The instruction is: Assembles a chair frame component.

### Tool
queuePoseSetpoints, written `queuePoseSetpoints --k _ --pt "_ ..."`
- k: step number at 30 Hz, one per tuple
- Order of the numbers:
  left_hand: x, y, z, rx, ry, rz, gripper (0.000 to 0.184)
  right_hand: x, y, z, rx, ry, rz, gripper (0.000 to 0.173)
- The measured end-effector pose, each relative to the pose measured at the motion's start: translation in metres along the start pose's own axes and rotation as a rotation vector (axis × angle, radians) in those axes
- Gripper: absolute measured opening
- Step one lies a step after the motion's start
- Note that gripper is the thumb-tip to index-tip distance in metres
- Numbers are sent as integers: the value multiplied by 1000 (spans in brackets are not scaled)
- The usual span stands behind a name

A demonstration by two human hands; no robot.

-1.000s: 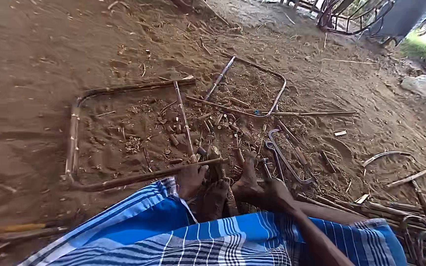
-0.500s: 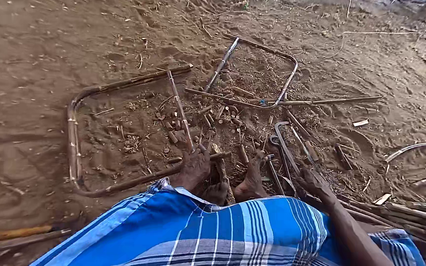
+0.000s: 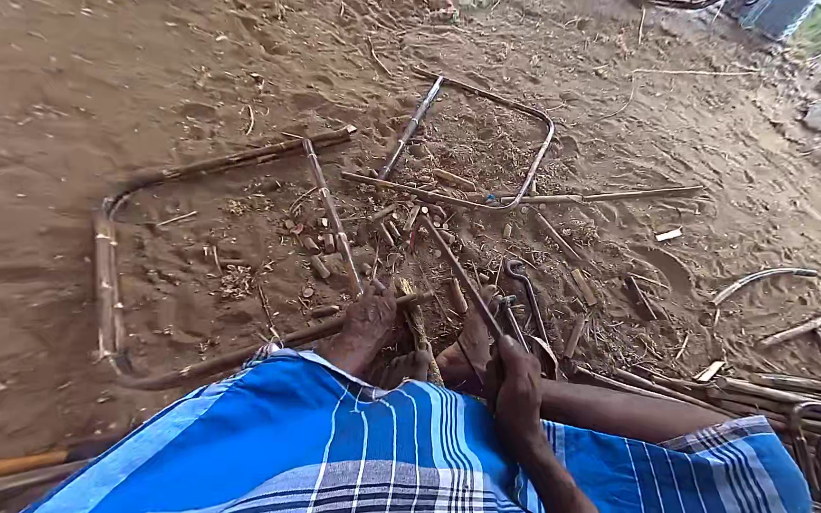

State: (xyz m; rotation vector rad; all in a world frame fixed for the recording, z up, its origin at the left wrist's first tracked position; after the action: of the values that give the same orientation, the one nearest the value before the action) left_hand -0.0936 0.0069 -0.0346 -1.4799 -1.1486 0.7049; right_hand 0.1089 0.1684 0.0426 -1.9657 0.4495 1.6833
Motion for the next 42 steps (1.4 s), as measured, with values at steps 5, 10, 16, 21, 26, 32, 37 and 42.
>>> queuePoseSetpoints --k 5,10,16,21,26,32,37,42 --pt "-2 3 -1 -4 -28 13 36 10 8 -29 -43 27 -95 53" --pt "-3 5 2 15 -20 22 37 11 12 -43 -42 22 -46 55" --pt "-7 5 3 -1 23 -6 31 -9 37 -14 -89 35 -366 52" --pt "-5 6 -4 14 11 -61 36 -9 25 -19 -87 29 -305 53" --pt "-12 13 0 2 31 -105 33 -1 60 30 -51 -8 -285 45" --pt "-9 -2 0 -7 0 -74 27 -8 28 -10 -78 61 -262 53" --pt "-2 2 -2 -8 31 -90 37 -5 67 59 -61 -30 -384 43" --pt "-10 1 2 49 9 -99 34 -5 16 -12 -76 -13 -269 48"
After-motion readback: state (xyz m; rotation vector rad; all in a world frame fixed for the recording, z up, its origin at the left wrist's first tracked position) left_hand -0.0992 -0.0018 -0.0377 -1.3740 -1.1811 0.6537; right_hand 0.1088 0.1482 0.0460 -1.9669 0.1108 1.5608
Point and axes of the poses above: each hand's wrist, its own z-axis towards the middle knuckle, its own y-axis out of the palm, x = y × z, the point moved 5 cm from there along z, towards the middle knuckle, and after that the axes turned 9 degrees about -z, right-handed, at the moved point
